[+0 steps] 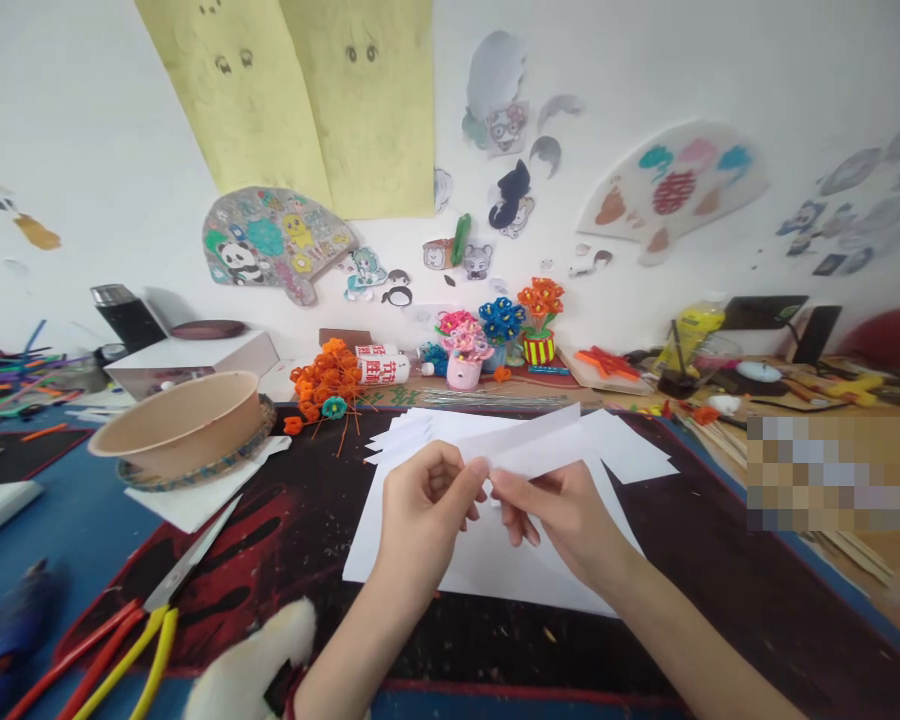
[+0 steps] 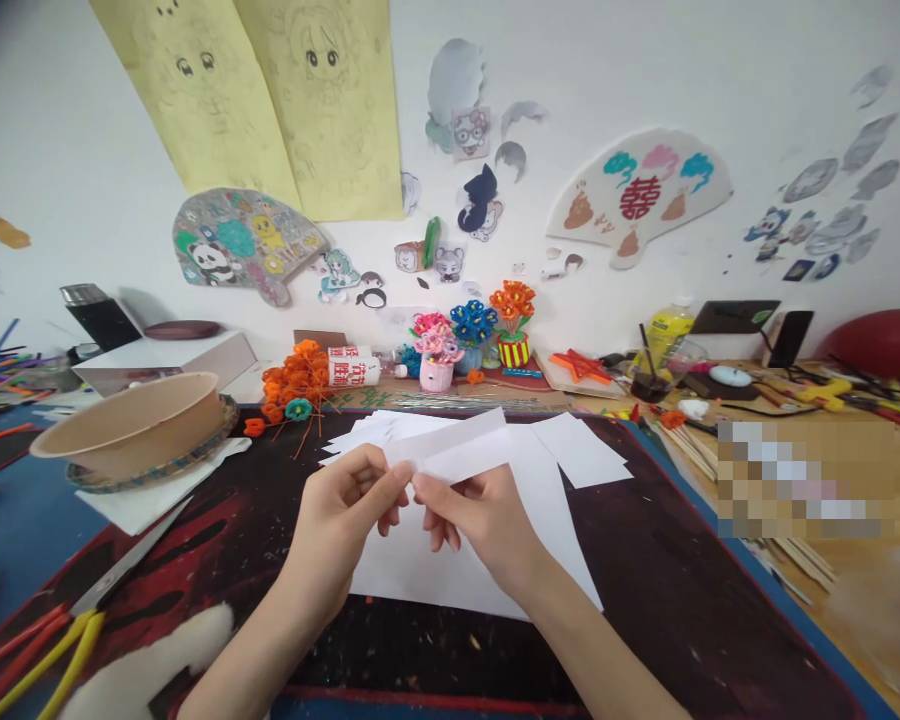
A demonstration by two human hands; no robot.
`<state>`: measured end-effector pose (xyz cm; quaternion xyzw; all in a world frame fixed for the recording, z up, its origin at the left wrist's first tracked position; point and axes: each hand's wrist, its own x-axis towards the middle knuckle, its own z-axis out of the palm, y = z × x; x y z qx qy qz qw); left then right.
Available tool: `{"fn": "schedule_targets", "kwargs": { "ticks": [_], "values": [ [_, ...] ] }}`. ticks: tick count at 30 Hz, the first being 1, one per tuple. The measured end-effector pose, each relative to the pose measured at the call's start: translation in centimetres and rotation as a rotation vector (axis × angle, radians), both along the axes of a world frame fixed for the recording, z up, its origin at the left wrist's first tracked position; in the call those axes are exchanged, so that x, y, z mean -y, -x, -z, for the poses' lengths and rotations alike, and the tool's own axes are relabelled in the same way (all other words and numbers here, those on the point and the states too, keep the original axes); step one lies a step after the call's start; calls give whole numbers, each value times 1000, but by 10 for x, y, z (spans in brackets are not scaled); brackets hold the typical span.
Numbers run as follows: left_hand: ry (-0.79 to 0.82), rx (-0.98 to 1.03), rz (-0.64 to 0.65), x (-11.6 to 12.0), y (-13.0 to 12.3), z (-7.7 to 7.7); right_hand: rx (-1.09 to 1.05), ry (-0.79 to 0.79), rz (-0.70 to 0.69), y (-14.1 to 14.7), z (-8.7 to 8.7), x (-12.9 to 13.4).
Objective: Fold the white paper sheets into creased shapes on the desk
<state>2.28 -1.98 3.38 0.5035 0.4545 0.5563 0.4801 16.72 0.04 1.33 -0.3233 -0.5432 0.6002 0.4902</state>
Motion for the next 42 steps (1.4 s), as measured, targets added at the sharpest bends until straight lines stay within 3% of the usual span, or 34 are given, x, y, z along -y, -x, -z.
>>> {"fn": "schedule_targets", "kwargs": {
  "ticks": [3,7,11,17,20,22,25,30,33,37,42],
  "values": [
    [4,46,-16,2,0,-4,-24,-19,-36,1,-1,0],
    [7,42,-21,1,2,-6,-8,-51,78,0,-2,-2],
    [48,-28,61,-3,3,-1,17,-91,191,-3,-3,-4],
    [66,-78,68,-4,-1,3,57,-91,169,-1,-3,-6],
    [39,-233,84,-2,0,1,93,-125,205,-4,-1,-7],
    [-68,-415,50,-3,3,2,82,-129,209,-8,-1,-9],
    [-402,-663,-48,-6,11,4,65,-85,223,-17,-2,-13],
    [-939,-1222,3,-11,21,4,73,-60,161,-26,-5,-16],
    [-1144,-1329,-94,-11,23,4,60,-90,141,-26,-6,-16],
    [-1235,-1231,-166,-9,23,7,35,-155,174,-26,-5,-16],
    [-1204,-1260,-135,-6,23,8,126,-173,157,-30,-6,-18]
  ]
}}
